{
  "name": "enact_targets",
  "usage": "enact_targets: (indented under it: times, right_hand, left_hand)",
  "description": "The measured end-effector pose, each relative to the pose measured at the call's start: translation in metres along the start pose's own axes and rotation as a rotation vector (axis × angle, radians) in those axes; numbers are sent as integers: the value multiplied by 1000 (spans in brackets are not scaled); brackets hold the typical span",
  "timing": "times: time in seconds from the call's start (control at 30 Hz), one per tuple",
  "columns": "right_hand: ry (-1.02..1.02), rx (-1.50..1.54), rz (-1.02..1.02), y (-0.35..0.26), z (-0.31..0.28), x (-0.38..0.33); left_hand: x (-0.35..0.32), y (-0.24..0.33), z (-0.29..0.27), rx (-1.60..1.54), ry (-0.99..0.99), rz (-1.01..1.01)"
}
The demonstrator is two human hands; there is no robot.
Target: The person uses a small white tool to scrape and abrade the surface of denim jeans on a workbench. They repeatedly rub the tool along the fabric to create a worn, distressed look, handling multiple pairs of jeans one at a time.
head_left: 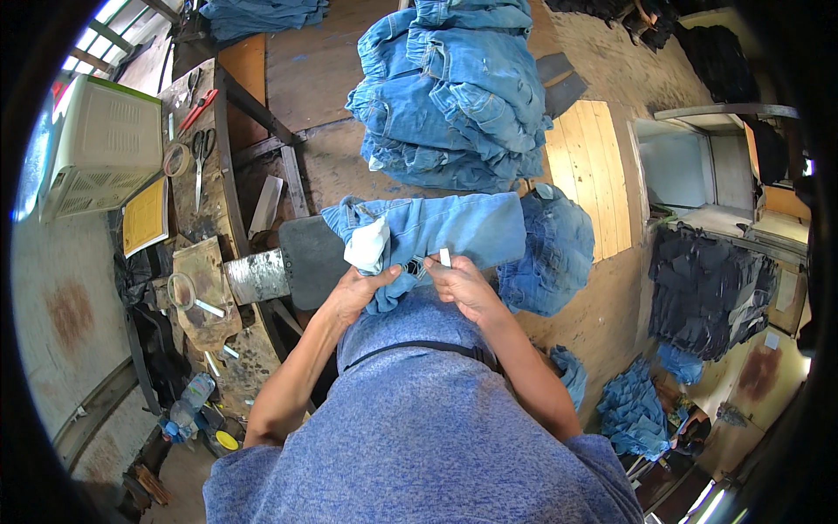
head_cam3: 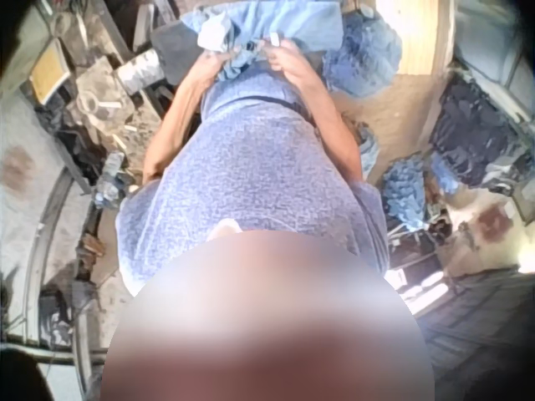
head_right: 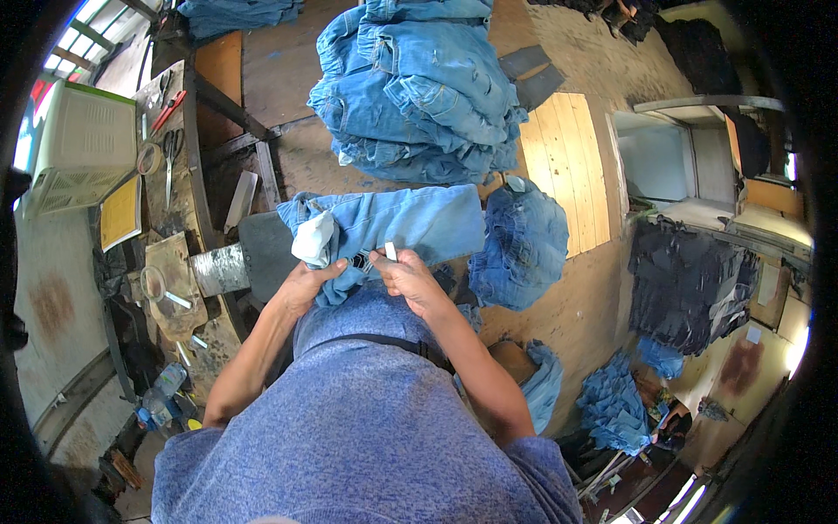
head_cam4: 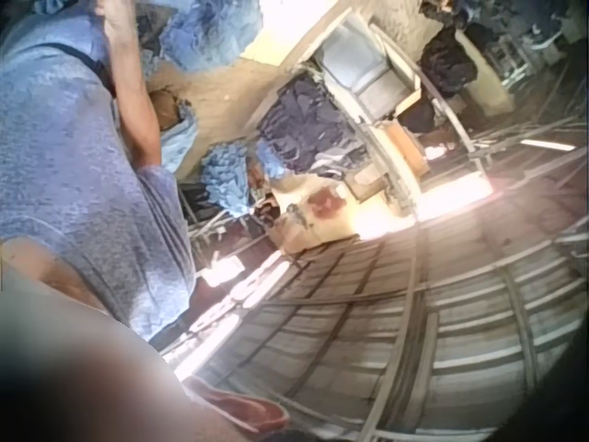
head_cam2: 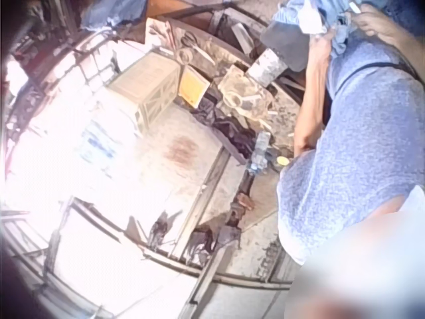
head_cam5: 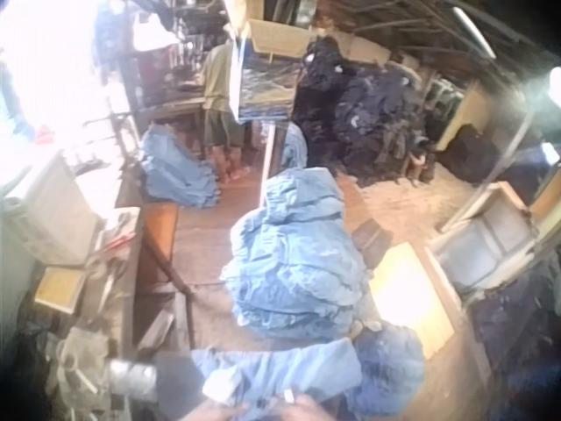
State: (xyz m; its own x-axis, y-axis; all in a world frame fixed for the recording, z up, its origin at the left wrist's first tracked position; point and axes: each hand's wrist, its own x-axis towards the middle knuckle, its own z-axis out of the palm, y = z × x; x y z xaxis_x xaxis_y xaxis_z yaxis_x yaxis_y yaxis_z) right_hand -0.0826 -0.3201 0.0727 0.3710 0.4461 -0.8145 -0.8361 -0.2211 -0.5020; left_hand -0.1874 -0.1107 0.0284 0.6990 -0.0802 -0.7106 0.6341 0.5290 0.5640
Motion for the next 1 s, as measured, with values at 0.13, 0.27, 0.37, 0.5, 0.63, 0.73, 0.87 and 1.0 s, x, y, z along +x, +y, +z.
enact_targets:
  times: [0.13,0.27,0.37,0.5,0.63,0.73,0.87,1.0]
  right_hand:
    - [19,-248,-91,1,7,7]
    - [28,-482,-260,4,16,17]
    - [-35,-368,-157,0,9,12]
    - [-38,-311,-75,-4,2,6]
    - [-12,-495,-205,1,10,15]
    - [-38,-502,-256,5,8,19]
    - [-148,-281,-83,1,-6,12]
    - [19,-337,-69,-9,-13,6]
  left_hand:
    - [0,1,2,54,10,86]
    - [0,2,2,92,6,21]
    - [-1,1,0,104,-3,23]
    - [0,-1,-1,85,-20,23]
    - [-1,3,2,123,6,5]
    - [-5,7,5,161,18,62]
    - [-8,9,6,141,8,35]
    - [-7,9,2,46,-1,-6]
